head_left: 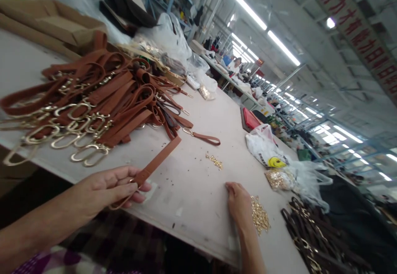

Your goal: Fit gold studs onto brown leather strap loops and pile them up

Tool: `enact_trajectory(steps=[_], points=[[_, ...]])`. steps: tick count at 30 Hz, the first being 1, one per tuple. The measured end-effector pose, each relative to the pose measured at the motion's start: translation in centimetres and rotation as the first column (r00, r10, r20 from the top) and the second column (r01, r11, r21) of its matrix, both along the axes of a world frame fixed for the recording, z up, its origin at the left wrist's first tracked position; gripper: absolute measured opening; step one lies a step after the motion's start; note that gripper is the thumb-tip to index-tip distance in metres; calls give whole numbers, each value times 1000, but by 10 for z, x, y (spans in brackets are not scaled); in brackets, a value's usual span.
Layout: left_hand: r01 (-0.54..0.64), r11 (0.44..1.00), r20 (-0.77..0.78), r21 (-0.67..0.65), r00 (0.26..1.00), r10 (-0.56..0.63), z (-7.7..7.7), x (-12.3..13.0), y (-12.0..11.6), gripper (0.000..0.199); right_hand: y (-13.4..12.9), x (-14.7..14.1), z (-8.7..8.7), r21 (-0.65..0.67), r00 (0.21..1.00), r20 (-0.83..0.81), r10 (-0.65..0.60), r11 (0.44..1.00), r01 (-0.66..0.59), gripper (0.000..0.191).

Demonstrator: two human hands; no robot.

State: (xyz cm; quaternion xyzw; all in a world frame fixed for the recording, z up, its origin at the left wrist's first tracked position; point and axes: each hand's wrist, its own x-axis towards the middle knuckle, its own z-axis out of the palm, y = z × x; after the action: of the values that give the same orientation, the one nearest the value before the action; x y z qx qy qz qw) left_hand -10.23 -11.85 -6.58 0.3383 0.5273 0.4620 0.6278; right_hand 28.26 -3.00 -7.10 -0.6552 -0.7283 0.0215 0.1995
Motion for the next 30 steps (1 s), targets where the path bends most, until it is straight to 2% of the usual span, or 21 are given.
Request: enact_trajectory(steps=[3,5,7,9,10,11,13,16,19,24,30], points=[[79,995,81,-55,994,-74,6,13,0,36,-16,-4,6,5,989,-147,24,1000,-24,28],[117,992,101,-50,989,-112,9,24,1,35,-28,-14,9,-16,950,-311,6,1000,-12,29],[152,988,119,-20,982,-148,9,36,2,34,-40,-31,12,-73,823,-567,-32,997,-12,28],[185,982,131,24,974,-187,9,47,3,33,-52,-56,15,-116,613,-788,-55,991,-61,29],[197,980,134,43,970,-201,9,52,3,31,-59,-70,16,-119,518,-854,-52,988,-98,28],[211,975,134,64,967,-218,10,57,3,30,-64,-84,16,-109,458,-888,-34,985,-138,25],[248,963,129,109,957,-261,11,63,1,28,-73,-109,17,-82,390,-921,4,976,-203,20],[282,947,119,154,946,-301,13,69,-2,29,-79,-134,19,-68,367,-930,37,961,-268,13],[292,938,85,188,946,-311,16,71,-5,31,-82,-145,21,-79,357,-933,44,943,-323,9],[303,910,-25,284,951,-308,19,70,-6,30,-85,-147,26,-97,403,-914,48,938,-332,9],[316,901,-73,297,948,-309,22,70,-8,34,-87,-144,26,-104,440,-897,45,946,-308,11]])
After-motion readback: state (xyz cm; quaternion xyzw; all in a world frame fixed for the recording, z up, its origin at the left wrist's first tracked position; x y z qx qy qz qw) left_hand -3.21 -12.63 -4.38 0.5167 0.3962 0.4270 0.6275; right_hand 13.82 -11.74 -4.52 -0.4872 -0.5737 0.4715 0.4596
